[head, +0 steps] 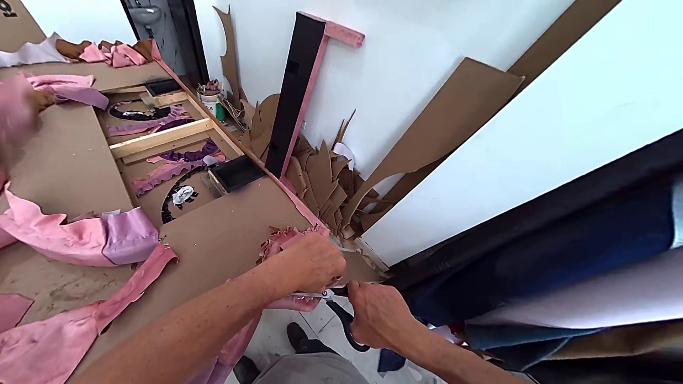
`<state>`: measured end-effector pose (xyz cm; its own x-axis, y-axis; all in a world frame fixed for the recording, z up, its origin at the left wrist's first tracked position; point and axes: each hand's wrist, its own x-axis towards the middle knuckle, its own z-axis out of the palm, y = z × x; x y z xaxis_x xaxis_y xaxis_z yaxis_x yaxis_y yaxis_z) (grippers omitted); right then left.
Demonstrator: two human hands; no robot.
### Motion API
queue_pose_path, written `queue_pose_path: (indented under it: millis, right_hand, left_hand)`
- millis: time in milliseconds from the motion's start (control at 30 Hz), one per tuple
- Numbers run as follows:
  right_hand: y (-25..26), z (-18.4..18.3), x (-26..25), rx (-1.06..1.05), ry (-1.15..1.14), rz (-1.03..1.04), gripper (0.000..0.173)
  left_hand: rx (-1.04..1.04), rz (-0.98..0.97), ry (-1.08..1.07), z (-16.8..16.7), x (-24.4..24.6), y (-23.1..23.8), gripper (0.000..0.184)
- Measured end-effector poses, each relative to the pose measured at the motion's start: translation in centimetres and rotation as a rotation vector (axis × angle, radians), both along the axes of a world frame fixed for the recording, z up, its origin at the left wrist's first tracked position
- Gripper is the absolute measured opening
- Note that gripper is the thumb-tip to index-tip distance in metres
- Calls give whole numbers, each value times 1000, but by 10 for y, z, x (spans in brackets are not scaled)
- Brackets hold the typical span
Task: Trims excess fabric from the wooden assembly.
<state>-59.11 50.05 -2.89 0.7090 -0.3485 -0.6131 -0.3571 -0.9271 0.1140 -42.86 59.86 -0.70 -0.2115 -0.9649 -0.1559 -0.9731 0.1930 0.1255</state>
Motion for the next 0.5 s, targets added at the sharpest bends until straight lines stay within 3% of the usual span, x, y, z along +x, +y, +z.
queue_pose_path:
  millis: [100, 267, 400, 500]
  right_hand:
    - [-6, 6, -3, 2, 10, 29, 44]
    - [-17, -2, -8, -18, -100, 120, 39]
    - [7, -1, 6, -59, -106, 74, 74]
    - [8, -9, 9, -39, -86, 57, 72]
  left_hand:
    - [-52, 6, 51, -6, 8, 3, 14]
    - [-119, 90, 202, -16, 27, 18, 12]
    - [-70, 76, 191, -11, 12, 11, 10]
    - [-71, 46, 186, -15, 10, 4, 10]
